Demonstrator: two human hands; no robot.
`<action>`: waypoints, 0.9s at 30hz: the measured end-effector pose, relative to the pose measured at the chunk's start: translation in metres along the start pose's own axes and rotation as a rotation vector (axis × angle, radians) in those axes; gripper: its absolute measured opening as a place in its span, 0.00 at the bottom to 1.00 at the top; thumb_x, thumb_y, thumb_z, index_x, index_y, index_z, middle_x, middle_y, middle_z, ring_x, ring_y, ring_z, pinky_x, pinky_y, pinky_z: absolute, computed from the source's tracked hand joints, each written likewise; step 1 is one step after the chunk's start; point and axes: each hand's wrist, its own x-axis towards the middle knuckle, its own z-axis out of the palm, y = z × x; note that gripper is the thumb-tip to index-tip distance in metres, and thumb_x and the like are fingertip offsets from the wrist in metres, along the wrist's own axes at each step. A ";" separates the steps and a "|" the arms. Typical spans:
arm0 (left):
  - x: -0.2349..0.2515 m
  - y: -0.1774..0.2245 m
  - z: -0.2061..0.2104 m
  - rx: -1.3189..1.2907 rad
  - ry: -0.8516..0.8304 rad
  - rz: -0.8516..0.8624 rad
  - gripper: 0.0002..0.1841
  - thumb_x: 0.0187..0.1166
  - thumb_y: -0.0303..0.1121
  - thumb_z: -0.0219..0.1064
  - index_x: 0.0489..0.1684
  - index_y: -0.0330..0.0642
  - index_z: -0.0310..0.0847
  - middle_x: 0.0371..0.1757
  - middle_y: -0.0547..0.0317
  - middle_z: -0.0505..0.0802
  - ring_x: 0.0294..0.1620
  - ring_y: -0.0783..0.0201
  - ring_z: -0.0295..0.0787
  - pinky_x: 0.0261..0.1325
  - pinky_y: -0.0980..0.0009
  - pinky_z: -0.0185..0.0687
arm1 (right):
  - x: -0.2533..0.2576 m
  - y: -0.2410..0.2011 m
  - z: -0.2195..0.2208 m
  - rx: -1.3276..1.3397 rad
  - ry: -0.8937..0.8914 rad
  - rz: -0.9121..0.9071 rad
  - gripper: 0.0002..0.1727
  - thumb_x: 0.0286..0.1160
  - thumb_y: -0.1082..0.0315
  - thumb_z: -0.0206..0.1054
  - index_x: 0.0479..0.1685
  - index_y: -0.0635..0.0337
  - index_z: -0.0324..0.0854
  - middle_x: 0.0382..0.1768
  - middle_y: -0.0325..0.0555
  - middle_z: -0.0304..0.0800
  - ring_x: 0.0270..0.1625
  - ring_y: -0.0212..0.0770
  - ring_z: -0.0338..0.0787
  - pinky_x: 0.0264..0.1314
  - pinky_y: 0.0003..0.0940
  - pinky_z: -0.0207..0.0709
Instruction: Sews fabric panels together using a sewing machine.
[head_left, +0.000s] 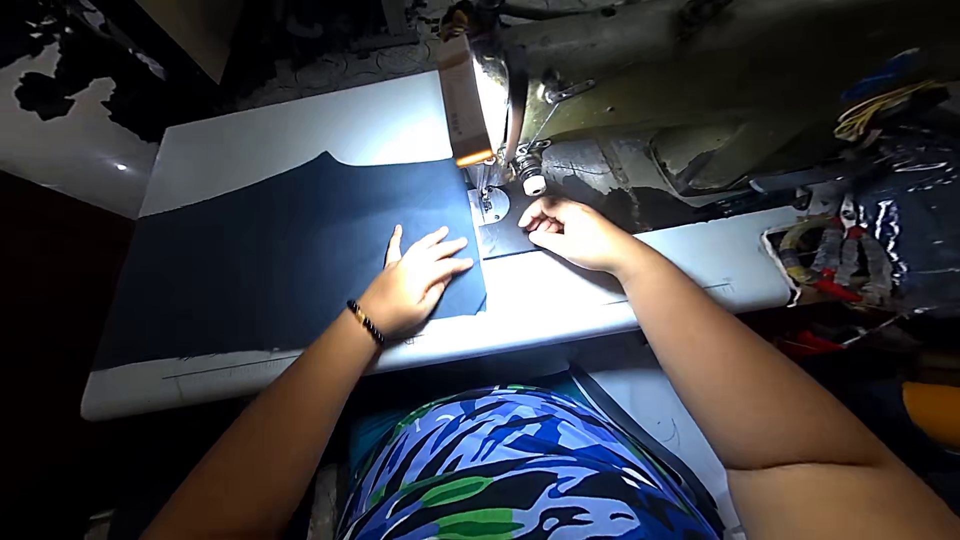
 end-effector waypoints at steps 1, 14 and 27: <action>-0.012 0.007 0.004 -0.005 0.009 0.012 0.24 0.81 0.33 0.49 0.69 0.57 0.88 0.82 0.65 0.82 0.91 0.50 0.62 0.82 0.18 0.35 | -0.004 -0.001 0.004 -0.027 0.004 -0.030 0.13 0.79 0.76 0.62 0.57 0.68 0.85 0.52 0.56 0.88 0.52 0.41 0.88 0.58 0.35 0.80; 0.007 0.026 -0.017 0.092 -0.123 -0.011 0.09 0.77 0.40 0.70 0.45 0.65 0.97 0.77 0.60 0.84 0.81 0.48 0.71 0.72 0.35 0.58 | 0.035 -0.025 0.057 -0.511 0.056 0.057 0.27 0.78 0.70 0.61 0.74 0.33 0.85 0.58 0.55 0.85 0.67 0.60 0.79 0.65 0.60 0.71; 0.012 0.001 -0.012 -0.233 -0.248 -0.106 0.09 0.76 0.42 0.74 0.49 0.66 0.95 0.94 0.58 0.62 0.96 0.45 0.44 0.81 0.26 0.40 | 0.031 -0.012 0.057 -0.411 0.193 -0.051 0.24 0.77 0.75 0.58 0.66 0.44 0.91 0.48 0.56 0.87 0.60 0.58 0.83 0.64 0.56 0.74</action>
